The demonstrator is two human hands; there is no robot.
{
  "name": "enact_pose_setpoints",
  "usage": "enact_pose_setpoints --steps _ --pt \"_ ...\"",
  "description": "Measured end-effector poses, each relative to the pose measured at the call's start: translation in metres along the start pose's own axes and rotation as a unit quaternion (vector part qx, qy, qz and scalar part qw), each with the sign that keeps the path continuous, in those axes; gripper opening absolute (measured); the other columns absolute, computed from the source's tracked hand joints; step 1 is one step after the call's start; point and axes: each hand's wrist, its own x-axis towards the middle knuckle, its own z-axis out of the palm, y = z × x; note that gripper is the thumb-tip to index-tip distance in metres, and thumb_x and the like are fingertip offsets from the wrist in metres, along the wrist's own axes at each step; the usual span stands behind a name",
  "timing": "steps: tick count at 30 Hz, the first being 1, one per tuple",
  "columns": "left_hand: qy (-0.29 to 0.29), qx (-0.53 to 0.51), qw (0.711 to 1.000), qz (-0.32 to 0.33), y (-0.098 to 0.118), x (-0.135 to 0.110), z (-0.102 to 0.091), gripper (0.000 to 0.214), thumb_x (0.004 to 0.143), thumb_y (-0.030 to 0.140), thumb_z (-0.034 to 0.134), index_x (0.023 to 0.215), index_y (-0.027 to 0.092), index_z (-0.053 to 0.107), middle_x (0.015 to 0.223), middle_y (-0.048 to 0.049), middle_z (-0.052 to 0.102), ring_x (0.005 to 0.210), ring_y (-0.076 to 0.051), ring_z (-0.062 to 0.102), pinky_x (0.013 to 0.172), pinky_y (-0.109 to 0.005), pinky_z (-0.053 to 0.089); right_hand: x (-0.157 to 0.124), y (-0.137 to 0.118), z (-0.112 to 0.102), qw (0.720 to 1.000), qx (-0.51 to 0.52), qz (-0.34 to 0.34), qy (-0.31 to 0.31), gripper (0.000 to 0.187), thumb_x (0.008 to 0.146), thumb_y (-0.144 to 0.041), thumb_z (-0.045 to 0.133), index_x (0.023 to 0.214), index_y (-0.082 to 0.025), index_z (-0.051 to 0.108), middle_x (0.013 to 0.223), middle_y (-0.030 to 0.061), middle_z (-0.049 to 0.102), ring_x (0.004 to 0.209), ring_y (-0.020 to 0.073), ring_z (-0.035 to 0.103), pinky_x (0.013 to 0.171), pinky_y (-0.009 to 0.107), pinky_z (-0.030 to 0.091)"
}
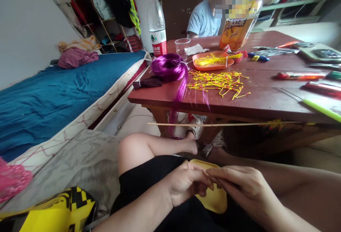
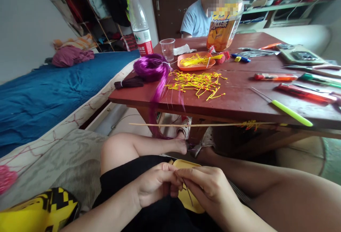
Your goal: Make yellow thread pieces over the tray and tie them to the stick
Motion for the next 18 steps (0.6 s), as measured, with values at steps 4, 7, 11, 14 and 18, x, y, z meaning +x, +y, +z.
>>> enact_pose_setpoints --steps 4,7,11,14,18 --pt "0.005 0.034 0.999 0.032 0.001 -0.002 0.002 0.009 0.048 0.018 0.057 0.052 0.014 0.063 0.053 0.0004 0.056 0.048 -0.008 0.041 0.050 -0.023 0.028 0.002 -0.002 0.001 0.997 0.021 0.080 -0.007 0.019 0.086 -0.020 0.049 0.084 -0.022 0.068 0.063 -0.0015 0.069 0.052 0.0106 0.064 0.053 0.016 0.050" --pt "0.041 0.089 0.991 0.095 0.001 -0.007 0.005 0.007 0.054 0.015 0.056 0.051 0.014 0.062 0.054 0.0006 0.054 0.055 -0.010 0.041 0.055 -0.024 0.029 0.005 -0.003 0.001 0.989 0.030 0.144 -0.019 0.020 0.084 -0.022 0.050 0.079 -0.020 0.069 0.060 -0.0006 0.067 0.050 0.0119 0.062 0.049 0.018 0.048" --pt "0.129 0.349 0.882 0.290 -0.005 -0.015 0.010 0.017 0.068 0.009 0.052 0.056 0.016 0.062 0.061 -0.0003 0.050 0.066 -0.014 0.045 0.063 -0.025 0.033 0.011 -0.003 0.002 0.974 0.069 0.215 -0.029 0.021 0.082 -0.029 0.051 0.077 -0.017 0.068 0.058 0.0000 0.063 0.045 0.0113 0.056 0.045 0.019 0.045" --pt "0.174 0.518 0.713 0.439 -0.015 -0.014 0.010 0.020 0.071 0.004 0.048 0.060 0.015 0.060 0.067 -0.0029 0.048 0.072 -0.016 0.044 0.064 -0.026 0.038 0.016 -0.005 0.004 0.958 0.110 0.264 -0.034 0.024 0.081 -0.032 0.052 0.076 -0.015 0.067 0.058 0.0002 0.060 0.043 0.0105 0.054 0.042 0.019 0.043" --pt "0.190 0.588 0.581 0.531 -0.020 -0.013 0.005 0.017 0.074 0.003 0.048 0.065 0.014 0.057 0.078 -0.0071 0.051 0.077 -0.018 0.044 0.068 -0.028 0.044 0.021 -0.007 0.005 0.931 0.172 0.320 -0.035 0.023 0.077 -0.032 0.052 0.073 -0.014 0.064 0.051 -0.0025 0.053 0.039 0.0078 0.049 0.040 0.018 0.037"
